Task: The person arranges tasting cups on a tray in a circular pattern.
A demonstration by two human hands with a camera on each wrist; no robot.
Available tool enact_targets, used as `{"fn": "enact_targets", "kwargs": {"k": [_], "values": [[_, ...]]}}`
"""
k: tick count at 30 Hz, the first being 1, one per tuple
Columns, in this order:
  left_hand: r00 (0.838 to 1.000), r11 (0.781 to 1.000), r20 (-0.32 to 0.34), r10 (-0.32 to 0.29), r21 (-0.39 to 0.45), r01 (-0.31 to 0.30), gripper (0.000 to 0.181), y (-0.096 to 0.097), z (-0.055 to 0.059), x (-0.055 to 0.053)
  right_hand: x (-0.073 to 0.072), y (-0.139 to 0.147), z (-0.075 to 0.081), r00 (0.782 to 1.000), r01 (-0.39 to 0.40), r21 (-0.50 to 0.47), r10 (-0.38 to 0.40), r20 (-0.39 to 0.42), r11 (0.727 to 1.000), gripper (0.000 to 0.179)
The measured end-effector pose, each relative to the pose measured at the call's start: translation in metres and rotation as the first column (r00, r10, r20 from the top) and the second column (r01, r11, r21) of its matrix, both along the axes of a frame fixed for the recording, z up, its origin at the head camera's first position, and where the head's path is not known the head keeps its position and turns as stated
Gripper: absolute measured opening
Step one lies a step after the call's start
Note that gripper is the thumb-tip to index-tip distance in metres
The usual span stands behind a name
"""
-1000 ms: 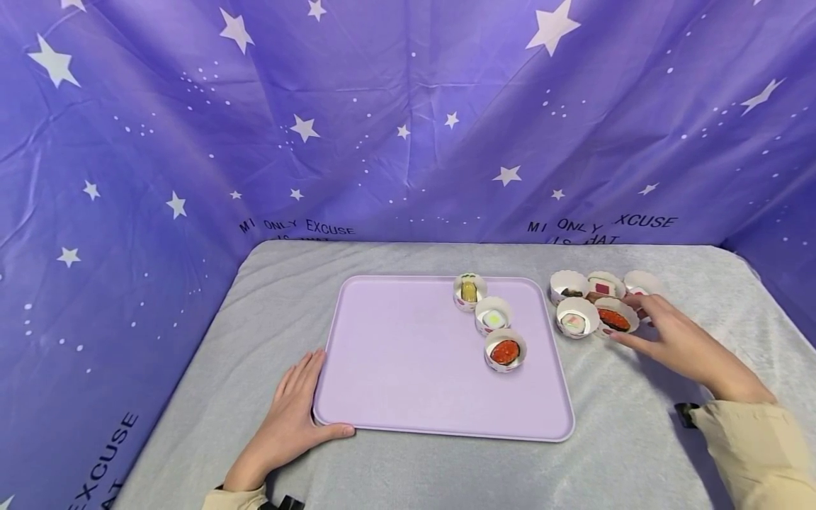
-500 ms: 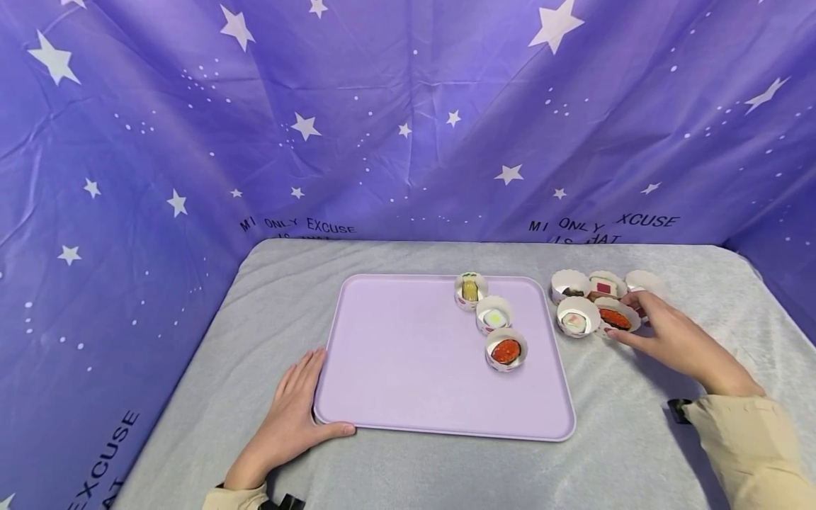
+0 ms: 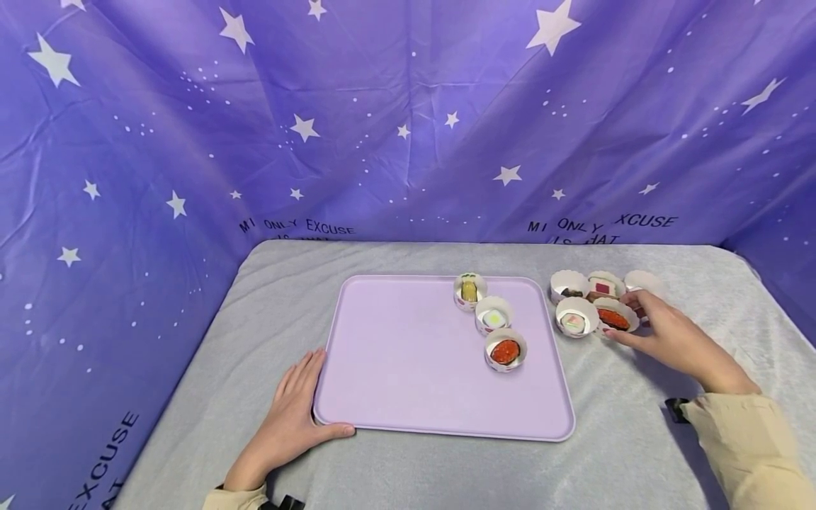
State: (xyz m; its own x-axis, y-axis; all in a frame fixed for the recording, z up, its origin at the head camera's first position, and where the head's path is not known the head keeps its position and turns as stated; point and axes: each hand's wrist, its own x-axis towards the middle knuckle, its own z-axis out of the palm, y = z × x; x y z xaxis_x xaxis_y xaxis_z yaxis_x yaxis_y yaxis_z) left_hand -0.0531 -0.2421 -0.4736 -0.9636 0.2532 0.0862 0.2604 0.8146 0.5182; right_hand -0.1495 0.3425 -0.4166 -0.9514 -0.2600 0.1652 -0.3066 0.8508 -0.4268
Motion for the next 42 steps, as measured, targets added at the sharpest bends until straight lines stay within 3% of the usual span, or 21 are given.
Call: {"fn": "enact_targets", "kwargs": {"k": [9,19,29,42], "values": [[1.0,1.0,-0.009,0.001,-0.004,-0.001,0.129,0.0001,-0.0011,0.001,0.0,-0.0037,0.0026,0.998,0.038,0.01,-0.038,0.057,0.999,0.06],[1.0,1.0,-0.011,0.005,-0.006,-0.005,0.129,0.0007,0.0001,0.0011,-0.0017,-0.005,0.0023,0.997,0.029,0.021,-0.03,0.077,0.999,0.068],[1.0,1.0,-0.005,0.008,0.002,-0.008,0.128,0.0015,0.0019,0.0022,-0.0025,-0.0036,0.0012,0.999,0.022,0.017,-0.023,0.035,1.0,0.051],[1.0,1.0,-0.007,0.006,0.0,-0.006,0.128,0.0011,0.0015,0.0013,0.0049,0.0038,0.0051,0.999,0.035,0.025,-0.035,0.024,0.999,0.056]]}}
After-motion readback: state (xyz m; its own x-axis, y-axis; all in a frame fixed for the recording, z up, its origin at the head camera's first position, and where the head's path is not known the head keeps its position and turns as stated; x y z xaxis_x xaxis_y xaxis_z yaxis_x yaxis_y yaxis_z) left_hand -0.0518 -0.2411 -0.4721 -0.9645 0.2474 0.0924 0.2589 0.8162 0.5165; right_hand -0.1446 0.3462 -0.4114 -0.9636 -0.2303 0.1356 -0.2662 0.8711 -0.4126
